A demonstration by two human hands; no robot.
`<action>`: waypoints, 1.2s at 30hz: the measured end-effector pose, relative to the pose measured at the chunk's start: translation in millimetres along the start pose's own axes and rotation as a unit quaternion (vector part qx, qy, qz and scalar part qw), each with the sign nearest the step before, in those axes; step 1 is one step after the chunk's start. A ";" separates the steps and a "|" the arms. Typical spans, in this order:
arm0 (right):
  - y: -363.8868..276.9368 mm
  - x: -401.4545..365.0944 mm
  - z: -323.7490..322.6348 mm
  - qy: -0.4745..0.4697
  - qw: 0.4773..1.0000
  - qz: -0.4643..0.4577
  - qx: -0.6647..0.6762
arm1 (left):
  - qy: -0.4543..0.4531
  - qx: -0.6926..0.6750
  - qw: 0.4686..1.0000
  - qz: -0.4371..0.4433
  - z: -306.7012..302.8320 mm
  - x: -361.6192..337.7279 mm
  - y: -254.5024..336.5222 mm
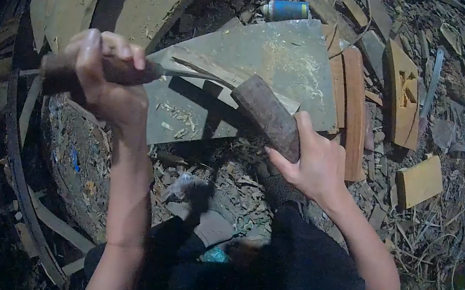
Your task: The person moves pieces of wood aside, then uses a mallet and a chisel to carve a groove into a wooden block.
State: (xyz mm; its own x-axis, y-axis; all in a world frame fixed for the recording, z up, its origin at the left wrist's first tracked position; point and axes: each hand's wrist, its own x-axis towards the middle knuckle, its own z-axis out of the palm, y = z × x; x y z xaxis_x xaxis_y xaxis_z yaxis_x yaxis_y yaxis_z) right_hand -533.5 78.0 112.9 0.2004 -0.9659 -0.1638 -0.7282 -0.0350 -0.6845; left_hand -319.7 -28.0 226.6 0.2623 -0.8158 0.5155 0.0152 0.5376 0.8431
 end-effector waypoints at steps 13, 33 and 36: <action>1.2 -1.5 0.3 -0.007 1.000 0.006 -0.010 | -0.059 0.054 0.997 -0.011 7.0 -8.7 -19.7; -175.9 28.8 -133.1 0.102 0.908 -0.324 -0.246 | -0.246 -0.212 0.942 -0.081 -60.3 -22.0 -49.4; -183.7 13.8 -134.2 0.212 0.883 -0.404 -0.109 | -0.174 -0.075 0.981 -0.039 -61.2 -31.9 -84.8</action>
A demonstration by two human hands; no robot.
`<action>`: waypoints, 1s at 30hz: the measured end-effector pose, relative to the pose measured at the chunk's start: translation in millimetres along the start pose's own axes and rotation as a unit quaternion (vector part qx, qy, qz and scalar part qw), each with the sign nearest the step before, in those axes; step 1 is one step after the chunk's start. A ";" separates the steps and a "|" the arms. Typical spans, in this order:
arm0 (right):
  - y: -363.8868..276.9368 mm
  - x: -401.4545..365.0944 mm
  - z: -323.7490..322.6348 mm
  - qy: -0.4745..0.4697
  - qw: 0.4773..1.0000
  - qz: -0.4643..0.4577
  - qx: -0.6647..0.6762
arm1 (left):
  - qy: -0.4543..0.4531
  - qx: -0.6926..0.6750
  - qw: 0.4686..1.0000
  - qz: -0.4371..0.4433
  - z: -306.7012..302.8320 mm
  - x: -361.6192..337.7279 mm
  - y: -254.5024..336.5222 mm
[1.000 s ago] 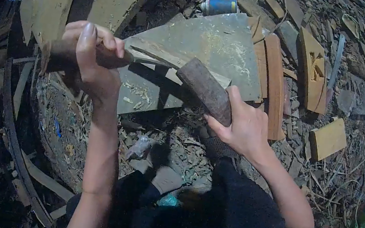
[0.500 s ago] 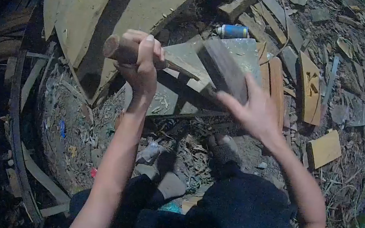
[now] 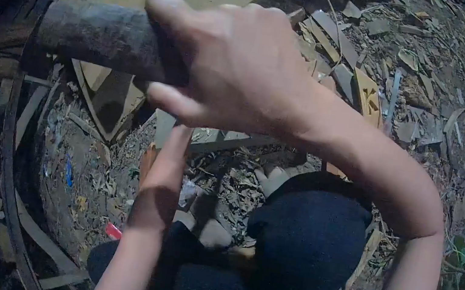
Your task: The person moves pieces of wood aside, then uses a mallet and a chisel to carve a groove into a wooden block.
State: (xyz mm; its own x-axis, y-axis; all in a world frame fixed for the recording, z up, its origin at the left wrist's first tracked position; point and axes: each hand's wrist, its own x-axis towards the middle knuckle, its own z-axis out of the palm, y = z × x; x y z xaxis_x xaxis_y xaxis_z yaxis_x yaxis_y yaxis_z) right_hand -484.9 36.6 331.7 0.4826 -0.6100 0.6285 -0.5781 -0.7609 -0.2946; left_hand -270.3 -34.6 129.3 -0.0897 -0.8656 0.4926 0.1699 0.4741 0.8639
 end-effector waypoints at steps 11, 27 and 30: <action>34.4 -29.9 29.0 -0.085 0.992 0.084 -0.032 | 0.124 0.402 0.905 0.059 19.8 -15.4 44.6; 64.8 -177.8 107.4 -0.275 0.905 0.322 -0.026 | 0.234 -0.034 0.971 0.046 20.3 22.7 85.2; 62.8 -172.9 104.4 -0.308 0.888 0.340 -0.018 | 0.203 -0.064 0.977 0.025 16.6 41.5 91.4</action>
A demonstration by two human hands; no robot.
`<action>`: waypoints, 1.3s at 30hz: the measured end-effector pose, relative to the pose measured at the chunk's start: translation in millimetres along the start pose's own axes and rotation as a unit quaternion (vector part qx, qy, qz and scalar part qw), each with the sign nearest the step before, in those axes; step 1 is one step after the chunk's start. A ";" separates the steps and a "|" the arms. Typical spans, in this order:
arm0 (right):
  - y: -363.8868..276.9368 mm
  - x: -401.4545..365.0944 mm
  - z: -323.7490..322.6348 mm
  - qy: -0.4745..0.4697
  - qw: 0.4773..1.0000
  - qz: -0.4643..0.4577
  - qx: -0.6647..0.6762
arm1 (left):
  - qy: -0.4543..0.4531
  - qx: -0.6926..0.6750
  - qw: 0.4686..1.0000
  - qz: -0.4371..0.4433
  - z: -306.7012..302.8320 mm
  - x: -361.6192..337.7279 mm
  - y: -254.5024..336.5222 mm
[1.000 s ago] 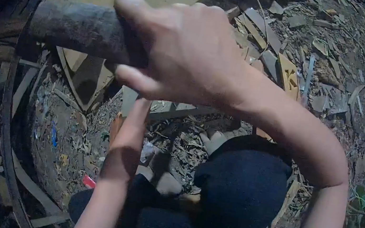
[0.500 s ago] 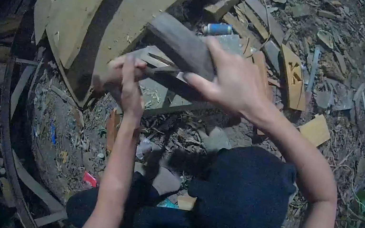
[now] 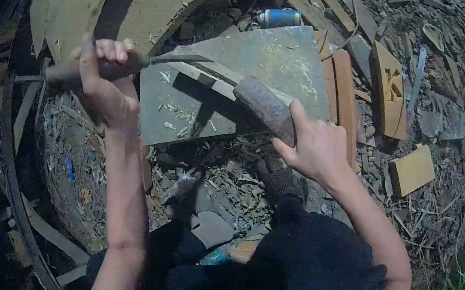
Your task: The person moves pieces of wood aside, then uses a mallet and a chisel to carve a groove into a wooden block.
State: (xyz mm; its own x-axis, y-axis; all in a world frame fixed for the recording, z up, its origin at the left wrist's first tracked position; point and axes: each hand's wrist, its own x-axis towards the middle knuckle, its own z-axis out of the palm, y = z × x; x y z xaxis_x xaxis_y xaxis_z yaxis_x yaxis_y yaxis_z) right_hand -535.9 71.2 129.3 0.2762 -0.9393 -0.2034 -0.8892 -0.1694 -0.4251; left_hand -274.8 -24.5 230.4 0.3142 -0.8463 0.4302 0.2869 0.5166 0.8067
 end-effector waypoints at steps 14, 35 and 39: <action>3.1 -0.7 3.0 0.031 0.999 -0.015 0.035 | -0.066 0.095 0.993 -0.037 23.6 2.4 -29.4; -73.5 16.7 -134.7 0.315 0.902 -0.217 0.200 | -0.076 0.242 0.967 0.036 27.9 -31.9 -18.1; -109.4 25.6 -151.0 0.303 0.891 -0.338 -0.003 | -0.038 0.298 0.942 0.154 5.2 -44.4 -48.6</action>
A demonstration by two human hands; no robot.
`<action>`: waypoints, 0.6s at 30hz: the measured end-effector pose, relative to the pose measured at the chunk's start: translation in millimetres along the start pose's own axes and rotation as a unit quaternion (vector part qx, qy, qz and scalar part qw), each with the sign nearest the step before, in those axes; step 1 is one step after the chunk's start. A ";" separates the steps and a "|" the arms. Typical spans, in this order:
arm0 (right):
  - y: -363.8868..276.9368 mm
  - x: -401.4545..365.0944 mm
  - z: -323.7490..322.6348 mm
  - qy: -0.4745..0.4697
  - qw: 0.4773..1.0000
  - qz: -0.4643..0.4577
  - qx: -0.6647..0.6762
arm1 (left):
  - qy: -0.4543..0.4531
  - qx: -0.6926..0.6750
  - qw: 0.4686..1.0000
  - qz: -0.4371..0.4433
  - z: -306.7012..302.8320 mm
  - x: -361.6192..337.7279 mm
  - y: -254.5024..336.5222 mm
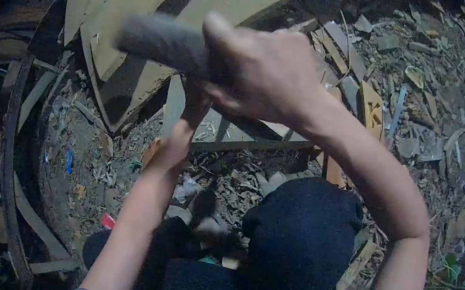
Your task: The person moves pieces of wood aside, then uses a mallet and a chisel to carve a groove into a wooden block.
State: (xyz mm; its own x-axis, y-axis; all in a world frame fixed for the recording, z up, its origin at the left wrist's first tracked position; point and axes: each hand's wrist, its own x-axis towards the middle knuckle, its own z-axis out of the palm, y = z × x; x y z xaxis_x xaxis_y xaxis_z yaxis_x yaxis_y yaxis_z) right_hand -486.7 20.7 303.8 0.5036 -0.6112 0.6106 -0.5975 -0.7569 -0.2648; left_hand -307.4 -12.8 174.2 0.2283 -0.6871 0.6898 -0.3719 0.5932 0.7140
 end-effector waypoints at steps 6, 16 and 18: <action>-12.8 13.2 -12.7 0.063 0.997 -0.039 0.014 | -0.276 -0.023 0.961 -0.003 -38.6 11.4 -31.1; -0.7 -3.6 8.3 -0.039 0.999 0.007 0.025 | -0.118 0.270 0.953 0.064 -29.6 -28.7 -59.9; 6.7 -5.5 3.7 -0.125 0.991 0.043 -0.018 | -0.061 0.234 0.952 0.188 -35.5 -0.7 -15.0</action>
State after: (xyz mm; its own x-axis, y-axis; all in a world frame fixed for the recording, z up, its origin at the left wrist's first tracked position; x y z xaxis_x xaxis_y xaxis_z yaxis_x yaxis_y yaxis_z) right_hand -491.2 18.1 296.0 0.5862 -0.7149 0.3812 -0.6647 -0.6934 -0.2781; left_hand -270.0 -6.3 167.4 -0.0965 -0.5238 0.8464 -0.7728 0.5753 0.2679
